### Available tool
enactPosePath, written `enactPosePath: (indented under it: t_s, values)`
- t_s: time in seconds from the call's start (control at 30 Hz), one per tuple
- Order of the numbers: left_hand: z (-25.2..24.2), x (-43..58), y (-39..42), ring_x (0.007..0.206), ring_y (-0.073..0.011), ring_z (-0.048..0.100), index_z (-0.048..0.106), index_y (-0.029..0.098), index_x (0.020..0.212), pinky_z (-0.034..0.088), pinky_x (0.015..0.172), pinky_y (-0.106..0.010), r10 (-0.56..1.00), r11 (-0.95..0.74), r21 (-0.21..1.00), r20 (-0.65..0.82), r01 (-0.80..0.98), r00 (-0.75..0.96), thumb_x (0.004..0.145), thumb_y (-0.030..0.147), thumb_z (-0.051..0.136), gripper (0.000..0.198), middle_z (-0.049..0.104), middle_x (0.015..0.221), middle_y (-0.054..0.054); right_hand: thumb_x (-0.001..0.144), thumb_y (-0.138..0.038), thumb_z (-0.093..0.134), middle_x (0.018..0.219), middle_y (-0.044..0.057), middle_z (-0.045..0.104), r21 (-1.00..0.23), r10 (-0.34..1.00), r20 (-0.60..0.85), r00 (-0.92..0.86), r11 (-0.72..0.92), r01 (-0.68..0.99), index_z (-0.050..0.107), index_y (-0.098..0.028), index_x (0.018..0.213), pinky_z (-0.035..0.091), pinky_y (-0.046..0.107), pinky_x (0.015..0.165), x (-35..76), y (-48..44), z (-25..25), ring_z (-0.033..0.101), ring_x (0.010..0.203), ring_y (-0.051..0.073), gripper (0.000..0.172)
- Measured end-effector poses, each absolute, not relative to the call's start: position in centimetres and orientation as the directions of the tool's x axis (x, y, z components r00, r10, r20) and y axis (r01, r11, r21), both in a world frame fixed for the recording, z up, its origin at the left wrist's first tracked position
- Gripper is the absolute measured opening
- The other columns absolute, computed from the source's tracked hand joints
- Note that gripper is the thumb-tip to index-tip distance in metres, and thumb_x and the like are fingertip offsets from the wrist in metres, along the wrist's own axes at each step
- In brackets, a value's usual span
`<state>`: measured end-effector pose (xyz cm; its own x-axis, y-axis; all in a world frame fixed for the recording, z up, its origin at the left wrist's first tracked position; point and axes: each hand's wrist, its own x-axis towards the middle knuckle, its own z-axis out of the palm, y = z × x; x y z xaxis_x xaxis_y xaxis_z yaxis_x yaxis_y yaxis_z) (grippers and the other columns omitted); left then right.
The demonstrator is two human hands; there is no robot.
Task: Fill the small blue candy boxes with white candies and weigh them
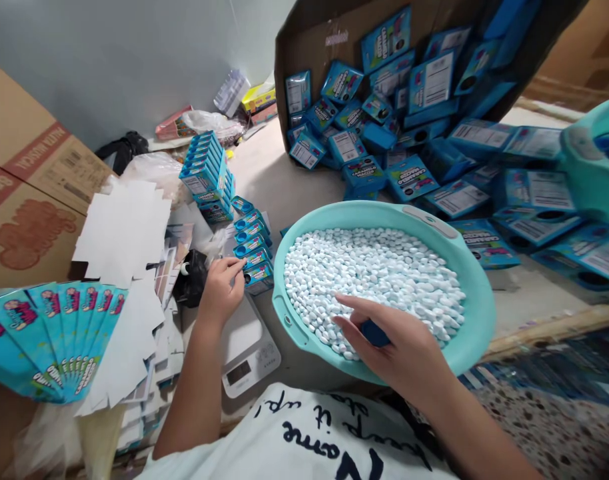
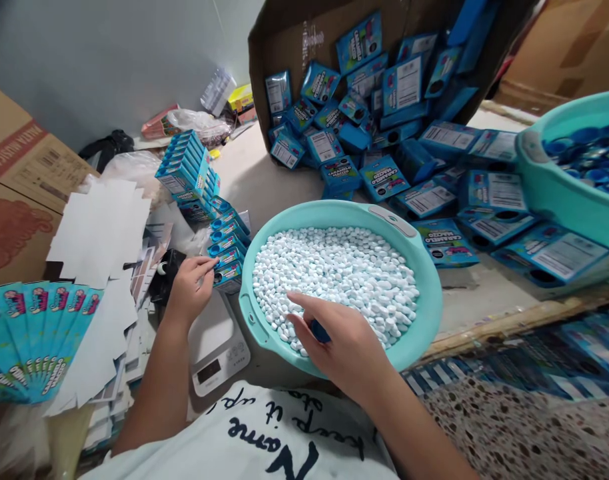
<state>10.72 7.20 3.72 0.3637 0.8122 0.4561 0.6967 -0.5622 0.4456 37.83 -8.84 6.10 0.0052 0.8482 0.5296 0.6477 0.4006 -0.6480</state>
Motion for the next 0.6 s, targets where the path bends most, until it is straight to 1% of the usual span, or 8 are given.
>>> enactPosePath:
  t_s: [0.17,0.27,0.33,0.4,0.47,0.53,0.6]
  values:
    - [3.6,10.5,7.0,0.102,-0.0260,0.069,0.081,0.024,0.097,0.054,0.099,-0.047,0.801,-0.578,0.472,0.483,0.666,0.353,0.089,0.026,0.059,0.023,0.078,0.106,-0.008,0.098,-0.014,0.057,0.081,0.003,0.077,-0.650,0.841,0.540,-0.028,0.437,0.622,0.066,-0.024,0.110,0.057,0.027,0.059,37.9,-8.7,6.3,0.072,0.065,0.016,0.018]
    - [3.5,10.7,6.8,0.103,-0.0257,0.069,0.081,0.023,0.094,0.054,0.099,-0.047,0.823,-0.547,0.519,0.476,0.657,0.310,0.089,0.030,0.062,0.020,0.075,0.113,-0.010,0.097,-0.012,0.056,0.076,0.002,0.075,-0.666,0.851,0.524,-0.031,0.433,0.607,0.066,-0.023,0.101,0.054,0.026,0.057,37.8,-8.6,6.5,0.070,0.063,0.015,0.015]
    - [3.4,10.9,6.7,0.105,-0.0254,0.068,0.080,0.022,0.093,0.054,0.101,-0.046,0.842,-0.512,0.570,0.479,0.642,0.247,0.088,0.031,0.063,0.020,0.072,0.116,-0.010,0.097,-0.012,0.055,0.071,0.001,0.073,-0.678,0.856,0.516,-0.031,0.430,0.596,0.066,-0.023,0.097,0.052,0.025,0.055,37.8,-8.7,6.5,0.069,0.061,0.015,0.015]
    - [3.4,11.2,6.7,0.109,-0.0251,0.066,0.077,0.022,0.092,0.051,0.104,-0.044,0.877,-0.434,0.658,0.465,0.616,0.120,0.087,0.031,0.064,0.017,0.070,0.114,-0.010,0.096,-0.013,0.055,0.072,0.002,0.073,-0.688,0.858,0.513,-0.026,0.430,0.584,0.066,-0.023,0.097,0.051,0.025,0.056,37.8,-8.7,6.5,0.069,0.061,0.015,0.015]
    - [3.3,11.4,6.9,0.111,-0.0239,0.064,0.072,0.022,0.096,0.050,0.104,-0.042,0.930,-0.270,0.788,0.363,0.554,-0.063,0.083,0.031,0.069,0.017,0.068,0.113,-0.008,0.097,-0.013,0.056,0.073,0.002,0.073,-0.694,0.861,0.508,-0.023,0.424,0.581,0.066,-0.023,0.097,0.051,0.025,0.056,37.8,-8.7,6.4,0.069,0.062,0.015,0.014]
    - [3.0,11.6,7.6,0.104,-0.0221,0.065,0.066,0.022,0.102,0.053,0.098,-0.039,0.962,-0.093,0.876,0.202,0.472,-0.185,0.074,0.031,0.077,0.031,0.066,0.111,-0.006,0.097,-0.013,0.056,0.073,0.002,0.073,-0.691,0.860,0.510,-0.026,0.428,0.582,0.066,-0.023,0.098,0.051,0.025,0.056,37.8,-8.7,6.4,0.069,0.062,0.015,0.014]
    - [2.4,11.6,8.4,0.095,-0.0208,0.066,0.063,0.022,0.107,0.055,0.089,-0.036,0.973,0.030,0.910,0.069,0.414,-0.221,0.066,0.030,0.083,0.047,0.065,0.104,-0.005,0.096,-0.012,0.057,0.073,0.001,0.072,-0.683,0.852,0.522,-0.029,0.439,0.584,0.066,-0.022,0.097,0.051,0.025,0.056,37.8,-8.7,6.4,0.068,0.061,0.014,0.013]
